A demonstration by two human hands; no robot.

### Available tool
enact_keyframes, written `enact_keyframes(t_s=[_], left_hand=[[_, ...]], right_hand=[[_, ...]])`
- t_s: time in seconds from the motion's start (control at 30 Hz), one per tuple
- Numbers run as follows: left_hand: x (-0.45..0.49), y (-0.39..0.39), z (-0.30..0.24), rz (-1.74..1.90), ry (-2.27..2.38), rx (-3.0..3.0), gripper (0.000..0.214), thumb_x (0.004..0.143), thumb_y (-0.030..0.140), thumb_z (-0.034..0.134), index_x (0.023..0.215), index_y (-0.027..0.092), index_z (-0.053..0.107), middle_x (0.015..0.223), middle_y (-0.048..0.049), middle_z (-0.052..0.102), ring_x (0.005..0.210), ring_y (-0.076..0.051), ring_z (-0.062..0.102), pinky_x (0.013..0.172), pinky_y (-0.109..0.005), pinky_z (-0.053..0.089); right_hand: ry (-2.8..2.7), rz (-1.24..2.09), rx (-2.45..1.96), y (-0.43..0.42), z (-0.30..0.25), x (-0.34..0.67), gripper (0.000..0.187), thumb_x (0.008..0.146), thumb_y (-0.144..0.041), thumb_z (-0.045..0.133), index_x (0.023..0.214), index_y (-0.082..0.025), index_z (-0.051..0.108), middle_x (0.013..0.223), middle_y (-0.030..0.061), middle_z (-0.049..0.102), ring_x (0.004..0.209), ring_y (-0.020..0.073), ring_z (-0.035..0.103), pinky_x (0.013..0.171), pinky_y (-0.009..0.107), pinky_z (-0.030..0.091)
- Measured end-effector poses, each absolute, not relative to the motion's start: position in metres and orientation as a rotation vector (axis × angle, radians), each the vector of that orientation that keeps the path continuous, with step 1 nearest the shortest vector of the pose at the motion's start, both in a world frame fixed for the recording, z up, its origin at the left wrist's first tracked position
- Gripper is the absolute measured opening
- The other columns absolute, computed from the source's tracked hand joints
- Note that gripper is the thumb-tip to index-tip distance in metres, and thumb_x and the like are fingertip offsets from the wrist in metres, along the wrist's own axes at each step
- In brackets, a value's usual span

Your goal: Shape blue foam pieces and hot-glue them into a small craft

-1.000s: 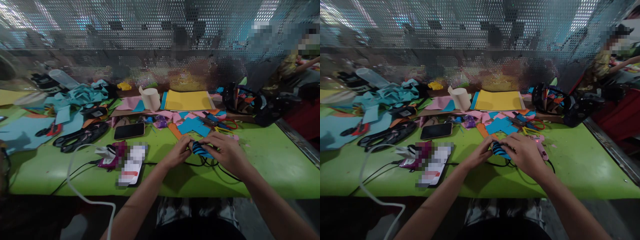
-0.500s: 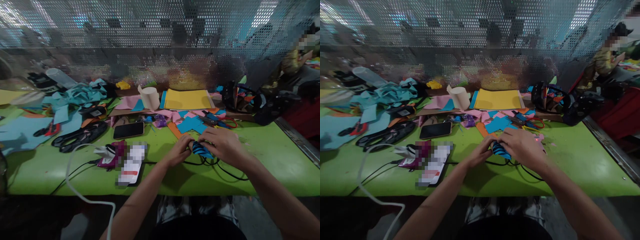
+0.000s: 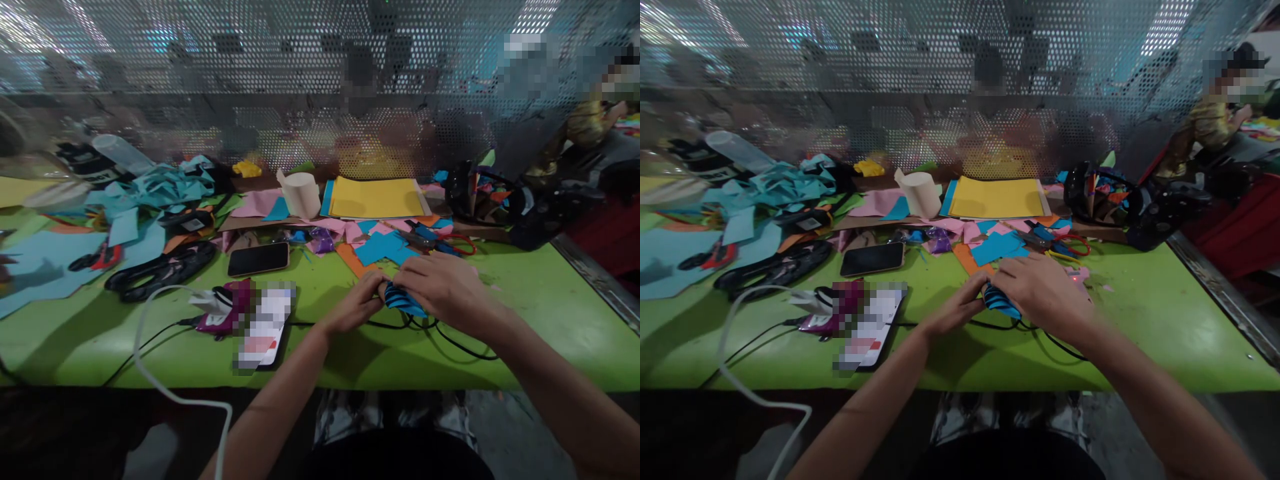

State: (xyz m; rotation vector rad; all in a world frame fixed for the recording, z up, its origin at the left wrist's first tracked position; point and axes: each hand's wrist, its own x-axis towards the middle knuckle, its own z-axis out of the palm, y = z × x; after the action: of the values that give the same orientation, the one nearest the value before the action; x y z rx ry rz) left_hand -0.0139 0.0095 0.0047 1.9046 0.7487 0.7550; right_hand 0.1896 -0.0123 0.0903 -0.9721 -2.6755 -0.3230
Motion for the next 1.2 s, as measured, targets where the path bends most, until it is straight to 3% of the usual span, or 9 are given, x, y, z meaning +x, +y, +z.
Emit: enact_keyframes(t_s=[0.27,0.6,0.83,1.0,1.2], left_hand=[[-0.014,0.01,0.003,0.767,0.737,1.901,0.013,0.084,0.014,0.048,0.096,0.02,0.049,0.101,-0.005,0.051,0.102,-0.021,0.047,0.1,-0.039,0.041],[-0.012,0.009,0.006,0.751,0.776,1.968,0.013,0.082,0.012,0.046,0.093,0.02,0.047,0.097,-0.0041,0.05,0.1,-0.021,0.046,0.098,-0.037,0.04],[-0.013,0.012,0.002,0.703,0.814,2.015,0.024,0.078,0.009,0.049,0.099,0.02,0.052,0.101,-0.0057,0.053,0.1,-0.022,0.048,0.097,-0.039,0.042],[-0.015,0.014,-0.001,0.747,0.745,1.949,0.033,0.082,0.013,0.05,0.114,0.02,0.051,0.116,-0.0084,0.053,0.114,-0.024,0.047,0.105,-0.04,0.038],[-0.015,0.012,0.001,0.75,0.744,1.905,0.03,0.081,0.011,0.049,0.109,0.02,0.052,0.114,-0.0076,0.054,0.115,-0.024,0.047,0.106,-0.041,0.038]], right_hand=[[-2.691,-0.456,-0.913,-0.014,0.09,0.188,0.013,0.095,-0.018,0.054,0.091,-0.019,0.065,0.081,0.0045,0.063,0.071,0.0181,0.054,0.066,0.033,0.029],[-2.702,-0.357,-0.958,-0.014,0.088,0.187,0.009,0.093,-0.016,0.057,0.089,-0.018,0.065,0.083,0.0047,0.064,0.071,0.0184,0.053,0.064,0.032,0.027],[-2.581,-0.11,-1.045,-0.012,0.081,0.187,0.005,0.09,-0.015,0.06,0.089,-0.018,0.064,0.081,0.0033,0.067,0.074,0.0178,0.059,0.064,0.029,0.032],[-2.471,-0.078,-1.068,-0.012,0.079,0.191,0.009,0.09,-0.023,0.064,0.099,-0.021,0.064,0.089,0.0028,0.07,0.079,0.0188,0.063,0.067,0.029,0.036],[-2.439,0.025,-1.059,-0.014,0.081,0.196,0.009,0.092,-0.021,0.06,0.1,-0.021,0.066,0.092,0.0041,0.07,0.084,0.0194,0.064,0.072,0.029,0.042]])
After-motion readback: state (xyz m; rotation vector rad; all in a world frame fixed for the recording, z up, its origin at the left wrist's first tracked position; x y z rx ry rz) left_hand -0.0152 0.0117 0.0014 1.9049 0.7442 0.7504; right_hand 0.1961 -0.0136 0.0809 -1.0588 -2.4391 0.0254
